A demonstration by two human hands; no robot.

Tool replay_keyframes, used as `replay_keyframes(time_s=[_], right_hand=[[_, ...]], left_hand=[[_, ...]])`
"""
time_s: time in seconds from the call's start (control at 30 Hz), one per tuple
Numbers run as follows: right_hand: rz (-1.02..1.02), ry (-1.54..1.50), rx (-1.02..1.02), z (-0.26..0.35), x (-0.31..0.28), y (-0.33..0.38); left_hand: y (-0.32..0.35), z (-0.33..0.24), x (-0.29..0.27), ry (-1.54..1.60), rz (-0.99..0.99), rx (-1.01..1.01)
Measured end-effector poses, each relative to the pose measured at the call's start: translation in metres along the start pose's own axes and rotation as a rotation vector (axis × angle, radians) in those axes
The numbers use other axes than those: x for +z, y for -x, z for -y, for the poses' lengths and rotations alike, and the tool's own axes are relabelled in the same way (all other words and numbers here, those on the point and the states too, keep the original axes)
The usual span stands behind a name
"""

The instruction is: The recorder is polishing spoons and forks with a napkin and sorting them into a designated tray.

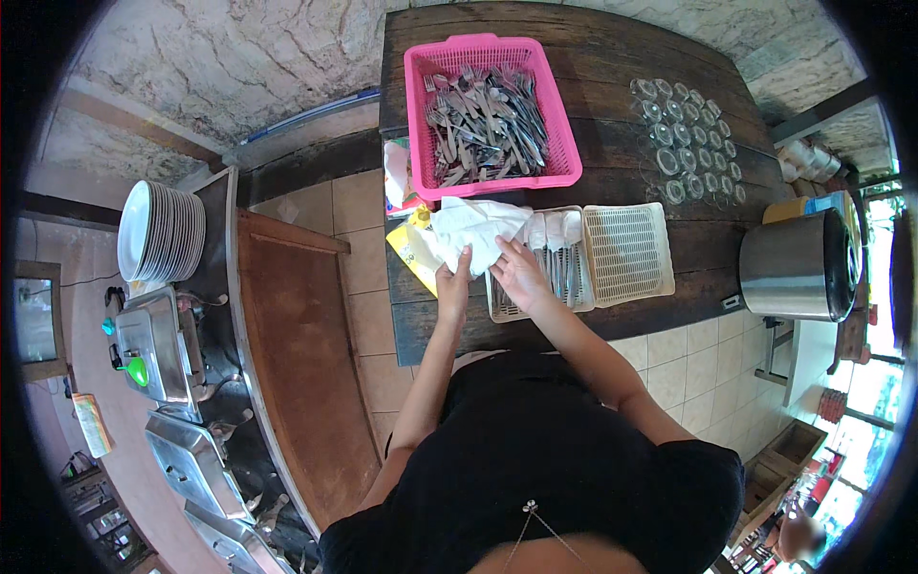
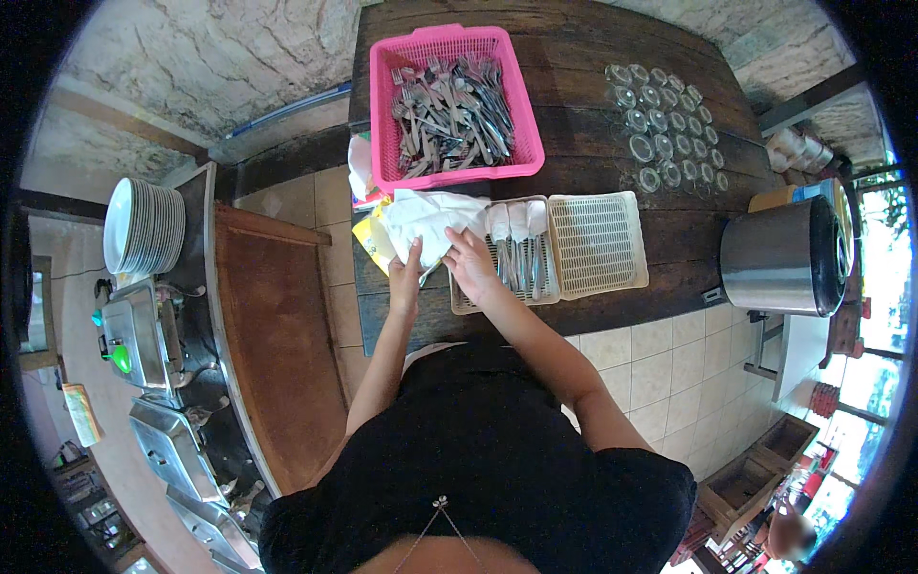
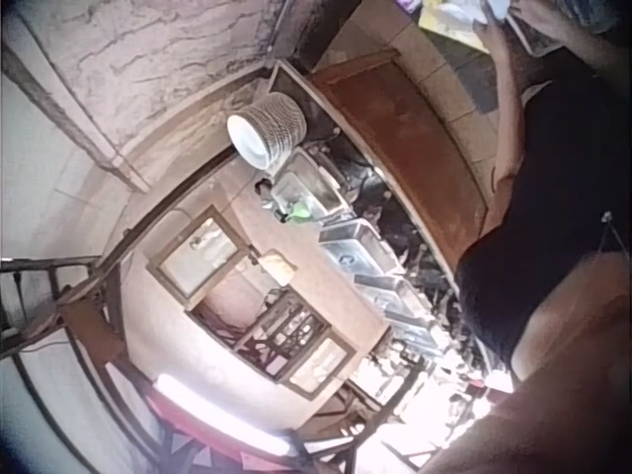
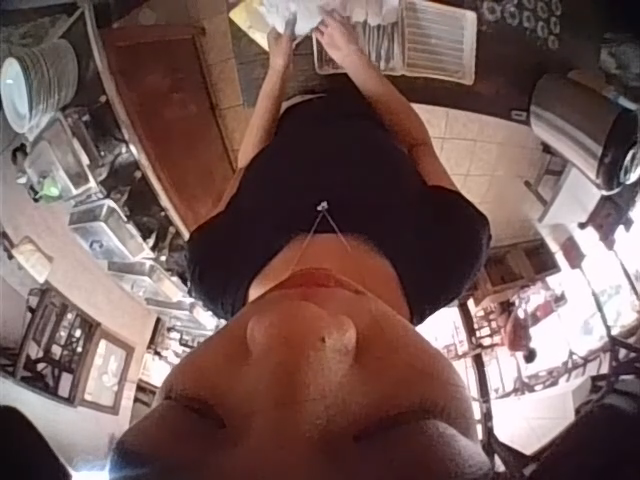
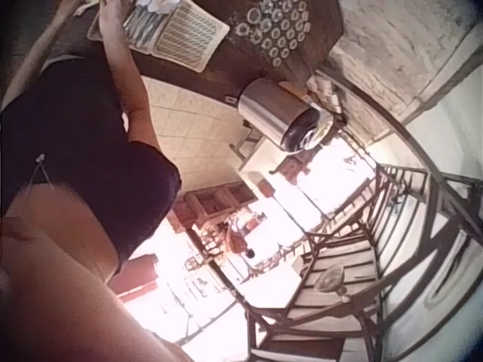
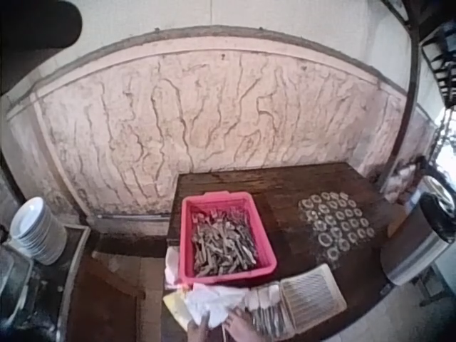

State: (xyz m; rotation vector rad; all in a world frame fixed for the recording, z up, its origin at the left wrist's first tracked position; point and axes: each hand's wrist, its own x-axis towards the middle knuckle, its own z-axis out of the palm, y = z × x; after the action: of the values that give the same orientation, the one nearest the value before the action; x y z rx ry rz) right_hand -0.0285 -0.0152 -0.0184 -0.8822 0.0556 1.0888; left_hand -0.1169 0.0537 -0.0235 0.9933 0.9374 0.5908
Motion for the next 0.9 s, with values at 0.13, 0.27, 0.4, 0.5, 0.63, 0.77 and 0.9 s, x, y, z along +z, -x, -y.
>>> replay_keyframes(time_s=[0.13,0.27,0.4,0.5,0.63,0.77,0.9], right_hand=[[-0.098,-0.1,0.062,0.009,-0.007,-0.01],[-0.176,-0.216,0.009,0.02,-0.003,-0.009],[-0.221,-0.221,-0.06,0.025,0.0,-0.004],[-0.213,-0.257,-0.099,0.025,0.002,-0.001],[-0.137,-0.291,-0.101,0.025,-0.005,-0.003],[-0.192,-0.343,-0.143,0.031,-0.006,-0.005],[-0.176,-0.302,-0.189,0.031,-0.005,-0.001]], left_hand=[[0.002,-0.003,-0.002,-0.13,0.028,0.028],[-0.003,0.005,-0.012,-0.178,0.112,0.027],[-0.003,-0.002,-0.016,-0.08,0.19,-0.005],[0.007,-0.01,0.0,0.015,0.235,0.263],[0.004,-0.008,-0.005,-0.293,0.425,0.126],[-0.002,0.001,-0.008,-0.099,0.346,0.12],[-0.002,0.0,-0.013,0.033,0.352,0.021]])
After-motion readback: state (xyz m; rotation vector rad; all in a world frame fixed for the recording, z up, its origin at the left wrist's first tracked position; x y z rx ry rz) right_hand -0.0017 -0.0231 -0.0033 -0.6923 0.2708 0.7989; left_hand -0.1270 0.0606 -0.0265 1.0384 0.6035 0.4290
